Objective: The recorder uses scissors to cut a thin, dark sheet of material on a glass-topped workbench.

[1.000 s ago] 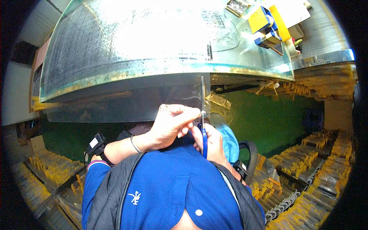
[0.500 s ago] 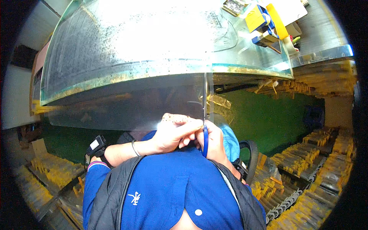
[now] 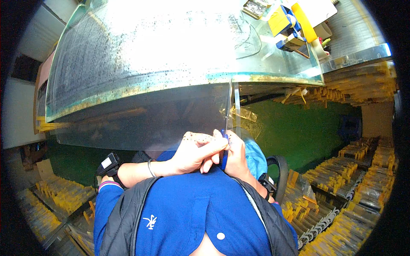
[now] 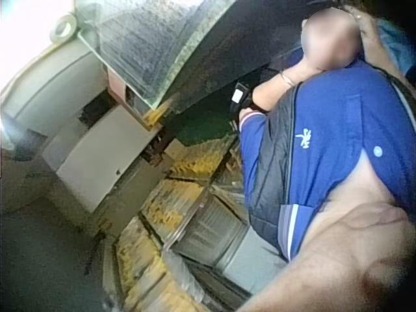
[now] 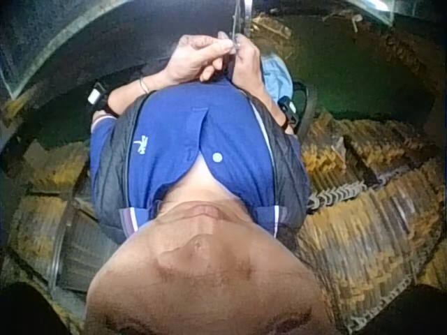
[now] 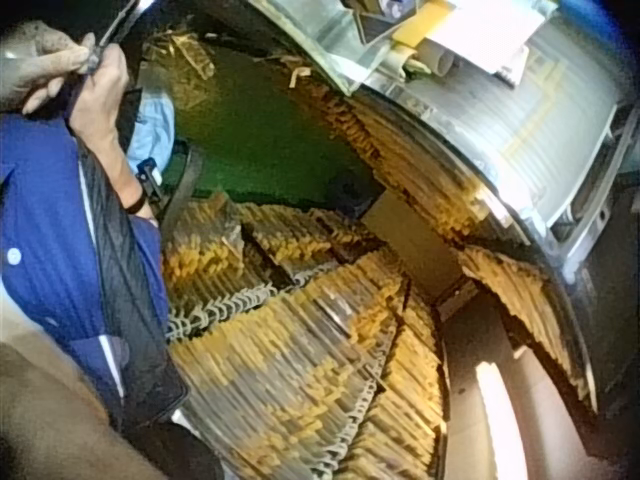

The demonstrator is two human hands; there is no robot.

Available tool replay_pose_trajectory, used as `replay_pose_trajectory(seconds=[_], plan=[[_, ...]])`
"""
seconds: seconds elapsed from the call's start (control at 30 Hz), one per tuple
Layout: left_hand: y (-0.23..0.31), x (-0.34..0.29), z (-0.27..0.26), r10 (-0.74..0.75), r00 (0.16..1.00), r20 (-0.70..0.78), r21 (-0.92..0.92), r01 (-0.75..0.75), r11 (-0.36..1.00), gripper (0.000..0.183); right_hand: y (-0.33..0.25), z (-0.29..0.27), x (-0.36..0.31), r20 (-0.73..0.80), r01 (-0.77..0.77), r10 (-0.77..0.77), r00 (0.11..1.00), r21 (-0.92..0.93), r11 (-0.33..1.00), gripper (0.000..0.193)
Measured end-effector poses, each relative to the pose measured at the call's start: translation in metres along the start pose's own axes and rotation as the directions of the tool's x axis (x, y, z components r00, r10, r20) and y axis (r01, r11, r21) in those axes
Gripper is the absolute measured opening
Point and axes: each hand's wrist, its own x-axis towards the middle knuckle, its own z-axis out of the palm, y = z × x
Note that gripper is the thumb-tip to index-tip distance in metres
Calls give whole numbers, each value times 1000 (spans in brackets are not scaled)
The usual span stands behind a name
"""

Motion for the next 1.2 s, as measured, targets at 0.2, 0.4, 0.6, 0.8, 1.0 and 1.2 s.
replay_pose_trajectory(seconds=[0.2,0.4,0.6,0.8,1.0,1.2], plan=[[0,-1,-1,0,1000,31,-76,2,997,22,-2,2,-1,-42,117,-117,992,-3,993,35],[17,-5,-2,139,990,32,-50,-137,989,20,27,-1,-17,201,-454,408,891,397,798,32],[12,-9,-10,298,953,54,181,-303,936,19,-16,-29,41,-330,197,-127,935,186,963,26],[16,-19,-11,260,964,55,202,-266,943,19,-42,-43,96,-290,301,-316,903,-97,949,21],[20,-23,-23,442,895,55,246,-441,863,22,-59,-61,109,-163,479,-566,808,-377,793,25],[98,-60,-25,870,201,450,756,-604,-251,22,-76,-42,152,-9,664,-669,743,-109,740,18]])
